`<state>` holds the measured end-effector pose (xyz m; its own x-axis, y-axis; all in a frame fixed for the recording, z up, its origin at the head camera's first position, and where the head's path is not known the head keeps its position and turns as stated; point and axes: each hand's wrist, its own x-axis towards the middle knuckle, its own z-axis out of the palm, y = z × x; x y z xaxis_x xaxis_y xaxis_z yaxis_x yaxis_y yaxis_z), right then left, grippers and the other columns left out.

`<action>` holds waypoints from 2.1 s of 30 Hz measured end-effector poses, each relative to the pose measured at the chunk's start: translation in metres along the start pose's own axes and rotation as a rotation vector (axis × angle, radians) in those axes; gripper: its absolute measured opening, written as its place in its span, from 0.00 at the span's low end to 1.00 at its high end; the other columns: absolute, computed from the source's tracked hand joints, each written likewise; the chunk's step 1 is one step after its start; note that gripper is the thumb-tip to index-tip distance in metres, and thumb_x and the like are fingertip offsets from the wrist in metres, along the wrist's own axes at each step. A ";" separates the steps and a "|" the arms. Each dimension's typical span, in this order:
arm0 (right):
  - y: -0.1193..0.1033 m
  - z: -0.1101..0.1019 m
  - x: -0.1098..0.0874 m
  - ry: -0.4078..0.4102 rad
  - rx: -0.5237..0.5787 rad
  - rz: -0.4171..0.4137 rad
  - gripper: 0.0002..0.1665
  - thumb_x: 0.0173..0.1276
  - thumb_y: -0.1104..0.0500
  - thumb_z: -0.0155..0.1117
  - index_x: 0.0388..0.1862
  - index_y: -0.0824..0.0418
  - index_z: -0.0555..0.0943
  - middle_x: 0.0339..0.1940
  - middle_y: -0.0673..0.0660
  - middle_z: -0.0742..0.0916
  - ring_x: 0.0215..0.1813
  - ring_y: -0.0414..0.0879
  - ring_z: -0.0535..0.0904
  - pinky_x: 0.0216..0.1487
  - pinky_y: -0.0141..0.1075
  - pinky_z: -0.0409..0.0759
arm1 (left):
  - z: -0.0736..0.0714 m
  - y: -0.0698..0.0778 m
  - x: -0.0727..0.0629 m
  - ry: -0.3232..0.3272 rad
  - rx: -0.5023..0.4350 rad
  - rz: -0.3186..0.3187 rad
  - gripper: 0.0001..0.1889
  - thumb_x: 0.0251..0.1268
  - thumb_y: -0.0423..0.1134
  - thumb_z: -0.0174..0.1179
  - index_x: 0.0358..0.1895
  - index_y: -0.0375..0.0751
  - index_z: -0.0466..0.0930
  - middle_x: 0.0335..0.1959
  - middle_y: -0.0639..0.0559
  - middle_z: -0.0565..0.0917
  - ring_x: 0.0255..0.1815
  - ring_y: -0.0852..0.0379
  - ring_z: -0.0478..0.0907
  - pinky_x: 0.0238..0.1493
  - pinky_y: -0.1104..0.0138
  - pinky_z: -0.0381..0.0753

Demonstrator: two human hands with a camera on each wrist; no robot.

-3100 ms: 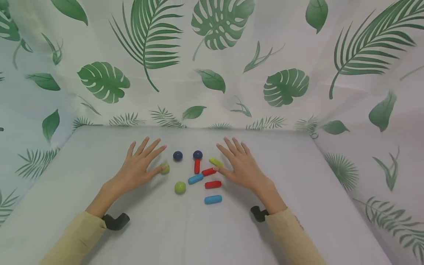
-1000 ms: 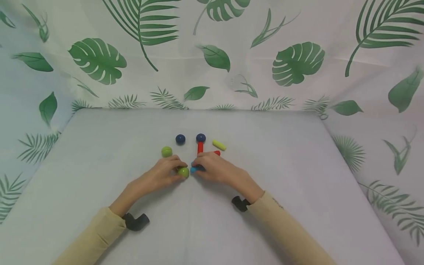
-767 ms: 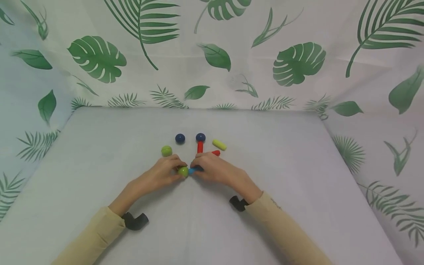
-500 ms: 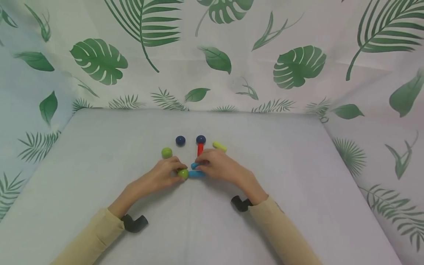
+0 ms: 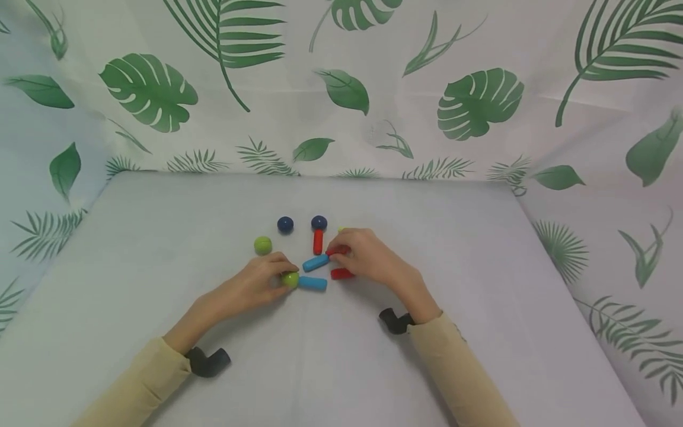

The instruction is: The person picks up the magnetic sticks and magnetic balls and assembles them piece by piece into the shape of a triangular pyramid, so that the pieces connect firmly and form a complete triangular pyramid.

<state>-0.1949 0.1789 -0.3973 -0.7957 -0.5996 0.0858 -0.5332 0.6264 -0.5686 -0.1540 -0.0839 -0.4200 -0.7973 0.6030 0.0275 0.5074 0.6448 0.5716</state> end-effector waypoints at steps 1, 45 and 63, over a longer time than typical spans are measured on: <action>0.001 0.000 0.000 0.000 -0.003 0.008 0.09 0.67 0.66 0.71 0.46 0.63 0.89 0.43 0.54 0.90 0.46 0.47 0.85 0.50 0.44 0.87 | 0.000 0.000 0.000 -0.002 0.004 0.003 0.17 0.63 0.28 0.69 0.56 0.30 0.84 0.48 0.44 0.84 0.48 0.51 0.80 0.55 0.61 0.84; 0.026 -0.006 0.073 -0.061 0.017 0.099 0.22 0.71 0.61 0.67 0.62 0.63 0.82 0.59 0.60 0.86 0.60 0.57 0.83 0.62 0.51 0.82 | -0.007 -0.016 -0.004 0.011 -0.041 0.034 0.17 0.62 0.27 0.69 0.55 0.34 0.86 0.42 0.50 0.78 0.42 0.57 0.74 0.45 0.70 0.80; 0.014 0.006 0.123 -0.233 0.197 0.111 0.23 0.71 0.58 0.69 0.63 0.60 0.82 0.61 0.56 0.86 0.65 0.52 0.81 0.68 0.46 0.78 | -0.006 -0.017 -0.002 0.004 -0.067 0.062 0.16 0.63 0.27 0.68 0.55 0.34 0.86 0.40 0.51 0.76 0.42 0.56 0.74 0.45 0.71 0.79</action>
<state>-0.2988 0.1107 -0.3993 -0.7465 -0.6454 -0.1622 -0.3634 0.5995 -0.7131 -0.1629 -0.0994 -0.4246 -0.7662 0.6389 0.0682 0.5332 0.5730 0.6224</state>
